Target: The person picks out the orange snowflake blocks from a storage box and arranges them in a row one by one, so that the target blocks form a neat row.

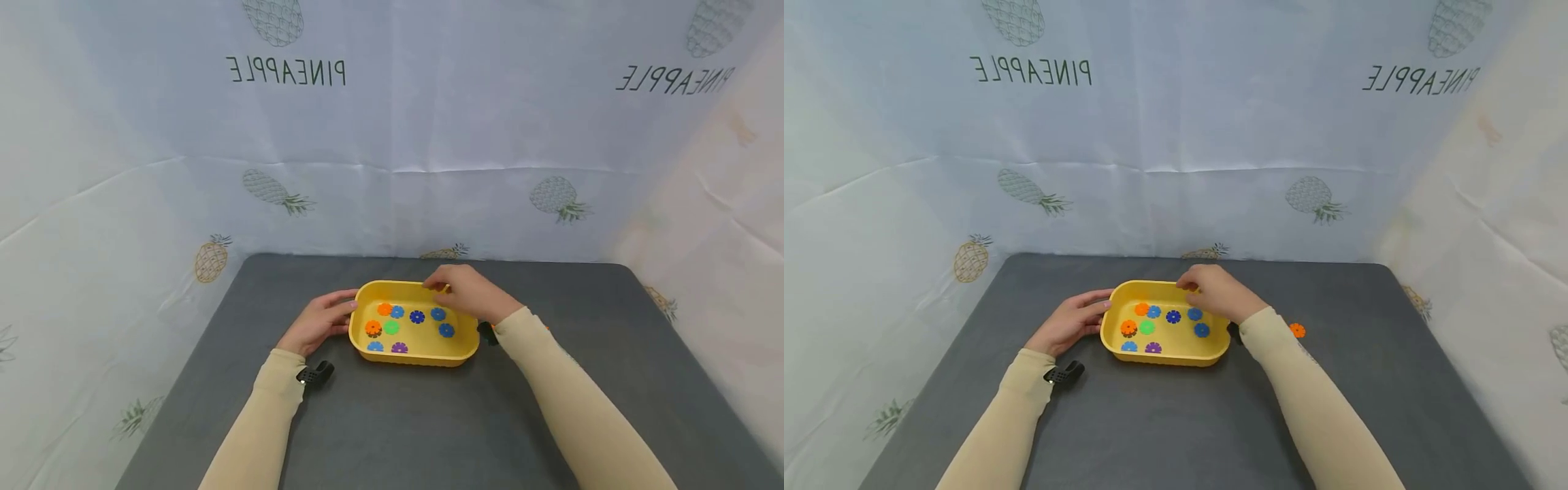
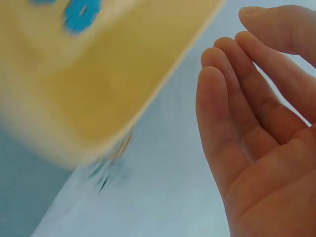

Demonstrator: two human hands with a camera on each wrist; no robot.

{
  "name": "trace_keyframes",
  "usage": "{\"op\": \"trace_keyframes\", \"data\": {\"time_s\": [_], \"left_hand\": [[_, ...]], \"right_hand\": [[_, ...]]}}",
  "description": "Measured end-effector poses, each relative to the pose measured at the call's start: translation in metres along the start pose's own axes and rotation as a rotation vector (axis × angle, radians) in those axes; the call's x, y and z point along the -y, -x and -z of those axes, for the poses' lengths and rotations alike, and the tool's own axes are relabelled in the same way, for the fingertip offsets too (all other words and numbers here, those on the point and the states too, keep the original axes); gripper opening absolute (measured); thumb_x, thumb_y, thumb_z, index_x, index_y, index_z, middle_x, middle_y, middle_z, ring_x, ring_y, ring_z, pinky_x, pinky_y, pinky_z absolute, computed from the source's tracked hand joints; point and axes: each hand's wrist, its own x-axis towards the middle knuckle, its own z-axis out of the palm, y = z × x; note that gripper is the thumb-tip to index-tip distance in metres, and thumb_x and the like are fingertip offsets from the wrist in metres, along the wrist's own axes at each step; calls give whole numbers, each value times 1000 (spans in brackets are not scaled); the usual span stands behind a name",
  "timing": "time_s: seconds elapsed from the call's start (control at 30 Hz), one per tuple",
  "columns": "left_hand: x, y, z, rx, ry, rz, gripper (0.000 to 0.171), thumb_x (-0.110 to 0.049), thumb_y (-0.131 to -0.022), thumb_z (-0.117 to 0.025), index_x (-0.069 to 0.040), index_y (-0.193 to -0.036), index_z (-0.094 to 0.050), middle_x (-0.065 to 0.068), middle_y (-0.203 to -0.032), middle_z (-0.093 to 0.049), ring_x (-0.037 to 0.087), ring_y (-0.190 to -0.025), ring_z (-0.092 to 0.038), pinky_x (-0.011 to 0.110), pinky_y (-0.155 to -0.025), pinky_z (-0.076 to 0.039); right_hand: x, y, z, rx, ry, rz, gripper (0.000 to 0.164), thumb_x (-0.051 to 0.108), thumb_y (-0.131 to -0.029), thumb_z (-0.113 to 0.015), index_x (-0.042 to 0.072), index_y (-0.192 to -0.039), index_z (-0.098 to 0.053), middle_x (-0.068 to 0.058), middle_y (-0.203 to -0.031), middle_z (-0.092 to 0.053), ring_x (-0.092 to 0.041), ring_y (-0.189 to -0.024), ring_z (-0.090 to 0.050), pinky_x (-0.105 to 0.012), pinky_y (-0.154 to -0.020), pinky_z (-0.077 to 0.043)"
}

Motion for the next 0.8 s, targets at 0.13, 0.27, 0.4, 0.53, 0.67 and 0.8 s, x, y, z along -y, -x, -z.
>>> {"op": "trace_keyframes", "data": {"time_s": [0.13, 0.27, 0.4, 0.53, 0.67, 0.8], "left_hand": [[1, 0, 2, -3, -1, -2, 56, -36, -106, -72, -19, -157, -58, 15, -136, -70, 19, -93, -69, 28, -85, -63], [1, -1, 2, 0, 3, -5, 55, -35, -106, -72, -19, -156, -59, 15, -133, -71, 19, -92, -70, 28, -85, -64], [1, -3, 0, 8, 0, -6, 54, -36, -105, -73, -19, -156, -60, 15, -137, -72, 20, -94, -73, 29, -86, -65], [1, -5, 0, 4, -7, -6, 53, -37, -105, -73, -20, -154, -61, 15, -138, -72, 20, -95, -73, 29, -86, -64], [1, -6, 1, -6, -9, -4, 53, -38, -104, -74, -21, -153, -62, 14, -136, -73, 20, -94, -73, 29, -86, -65], [2, -6, 3, -15, -5, 2, 53, -39, -103, -75, -22, -152, -63, 13, -133, -73, 20, -93, -72, 29, -85, -65]], "right_hand": [[25, -30, -19, 126, 90, 80, 37, 13, -104, -72, 9, -141, -72, -9, -135, -72, -24, -119, -68, -42, -106, -59], [41, -52, -37, 215, 153, 99, 39, 14, -105, -72, 11, -144, -70, -8, -138, -72, -21, -112, -71, -39, -101, -61], [51, -65, -49, 248, 186, 96, 38, 14, -105, -72, 10, -143, -71, -9, -140, -73, -24, -114, -73, -41, -105, -60], [57, -73, -58, 247, 226, 108, 35, 17, -105, -72, 11, -139, -73, -7, -133, -76, -23, -115, -71, -42, -111, -57], [57, -80, -64, 241, 276, 126, 22, 17, -105, -73, 13, -126, -77, -2, -112, -78, -18, -94, -66, -36, -99, -59], [59, -87, -69, 249, 299, 134, 9, 15, -104, -73, 14, -112, -77, 2, -95, -72, -17, -82, -60, -32, -87, -56]]}}
